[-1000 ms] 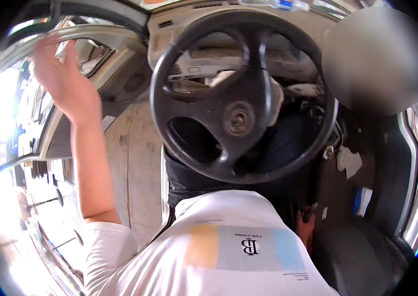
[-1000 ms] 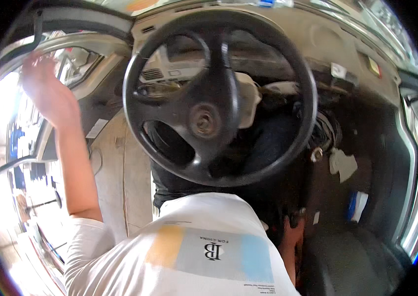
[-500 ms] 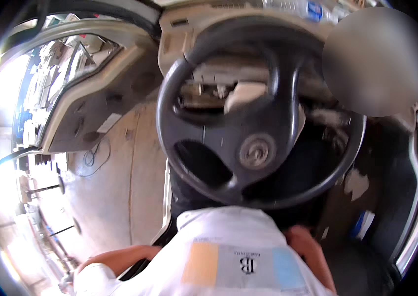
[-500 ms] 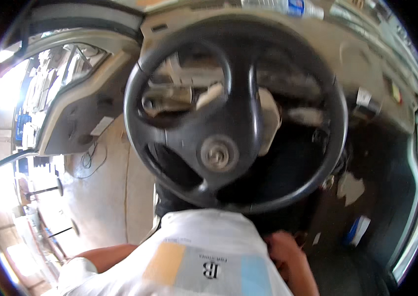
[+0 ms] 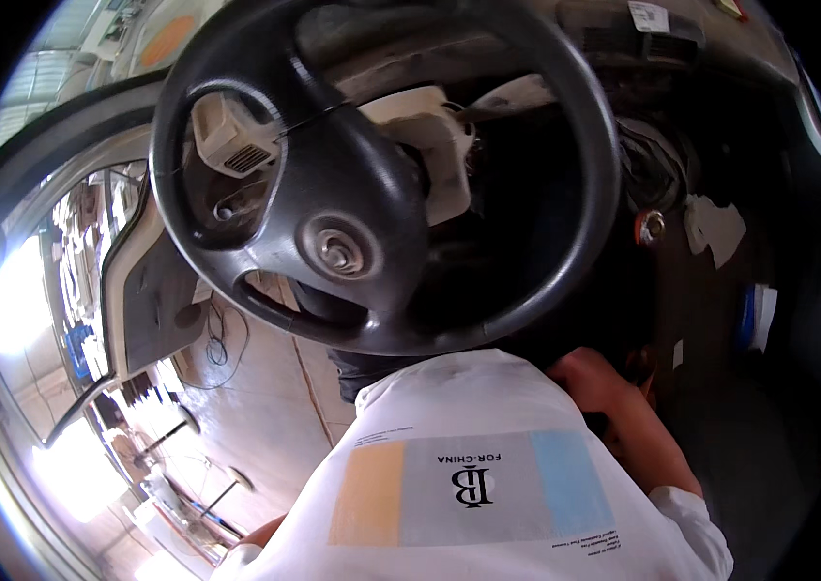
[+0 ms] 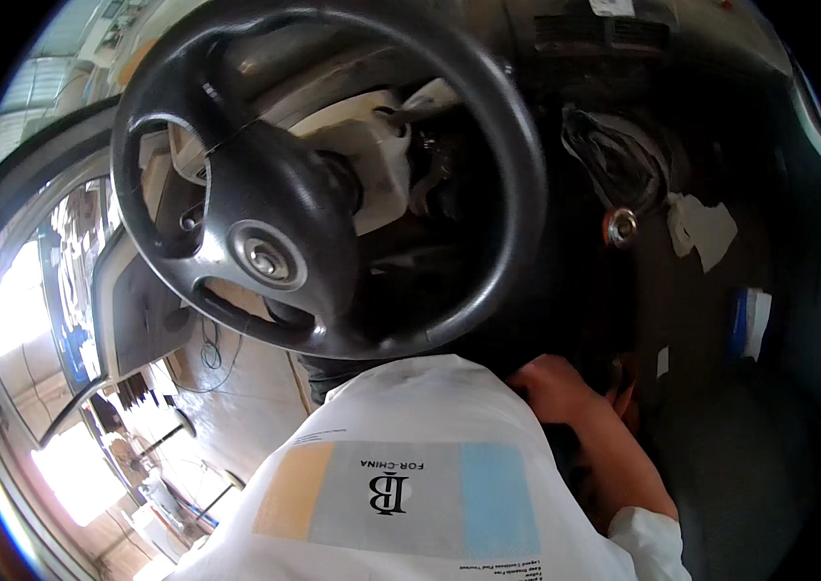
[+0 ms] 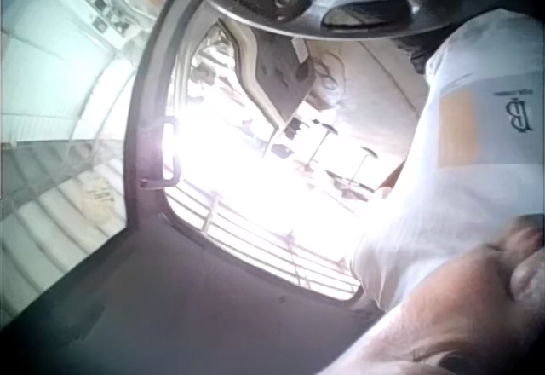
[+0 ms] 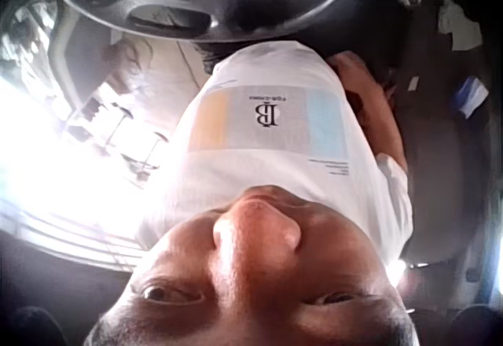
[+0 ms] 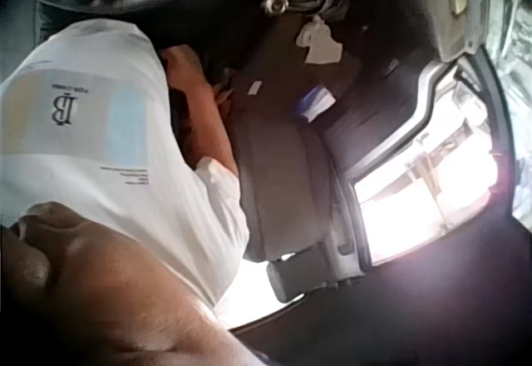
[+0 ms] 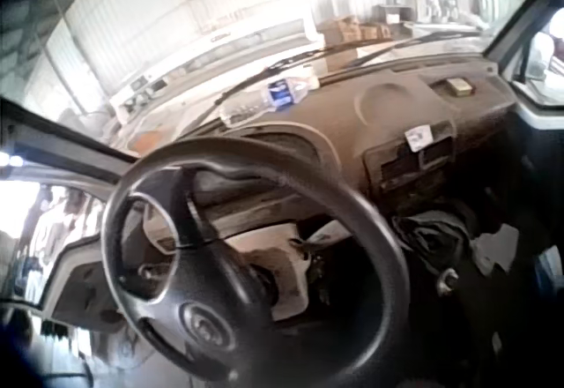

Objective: The person operates a red pallet jack to lift and transport stacks of wood panels through a manufacturing facility, maneuvers the load near a light truck, and then enters the driver's seat of the vehicle.

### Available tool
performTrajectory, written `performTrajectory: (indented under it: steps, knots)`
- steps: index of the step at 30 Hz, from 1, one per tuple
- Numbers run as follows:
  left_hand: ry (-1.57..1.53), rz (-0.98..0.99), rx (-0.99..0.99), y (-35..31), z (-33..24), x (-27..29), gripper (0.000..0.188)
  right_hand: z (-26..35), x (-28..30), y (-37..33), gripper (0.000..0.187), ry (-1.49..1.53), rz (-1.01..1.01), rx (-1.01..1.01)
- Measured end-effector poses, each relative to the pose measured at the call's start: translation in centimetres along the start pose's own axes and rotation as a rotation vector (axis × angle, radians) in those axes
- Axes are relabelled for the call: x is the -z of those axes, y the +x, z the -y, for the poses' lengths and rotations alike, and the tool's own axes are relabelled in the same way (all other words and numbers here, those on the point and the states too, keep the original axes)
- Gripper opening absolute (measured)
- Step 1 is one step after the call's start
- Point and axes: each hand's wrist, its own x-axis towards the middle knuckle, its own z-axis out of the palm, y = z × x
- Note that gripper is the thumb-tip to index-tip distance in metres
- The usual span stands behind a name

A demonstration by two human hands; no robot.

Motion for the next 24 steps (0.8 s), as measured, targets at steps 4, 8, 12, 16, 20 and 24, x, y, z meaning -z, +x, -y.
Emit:
performTrajectory:
  steps: [4, 8, 12, 16, 20, 24]
  knots:
    - [-0.015, -0.034, -0.012, 0.2, -2.1, -0.3, 0.023, 0.8, 0.6, 0.3, 0.017, -0.214, 0.103, -0.114]
    - [-0.037, -0.054, -0.028, 1.0, -3.5, -0.3, 0.02, 1.3, 1.7, 0.4, 0.019, -0.299, 0.319, -0.158]
    - [-0.06, -0.057, -0.059, 2.4, -4.3, 0.0, 0.017, -0.3, 2.5, 1.1, 0.021, -0.224, 0.392, -0.094]
    - [-0.065, -0.047, -0.084, 3.8, -4.7, 0.6, 0.014, -2.1, 1.9, -0.4, 0.024, -0.049, 0.397, -0.123]
    - [0.013, 0.024, -0.106, 5.8, -5.7, 1.8, 0.012, -3.3, -0.5, -4.6, 0.029, 0.012, 0.48, -0.271]
    - [0.481, 0.219, -0.249, 9.2, -5.9, 3.9, 0.011, -4.3, -5.1, -8.2, 0.036, 0.078, 0.41, -0.335]
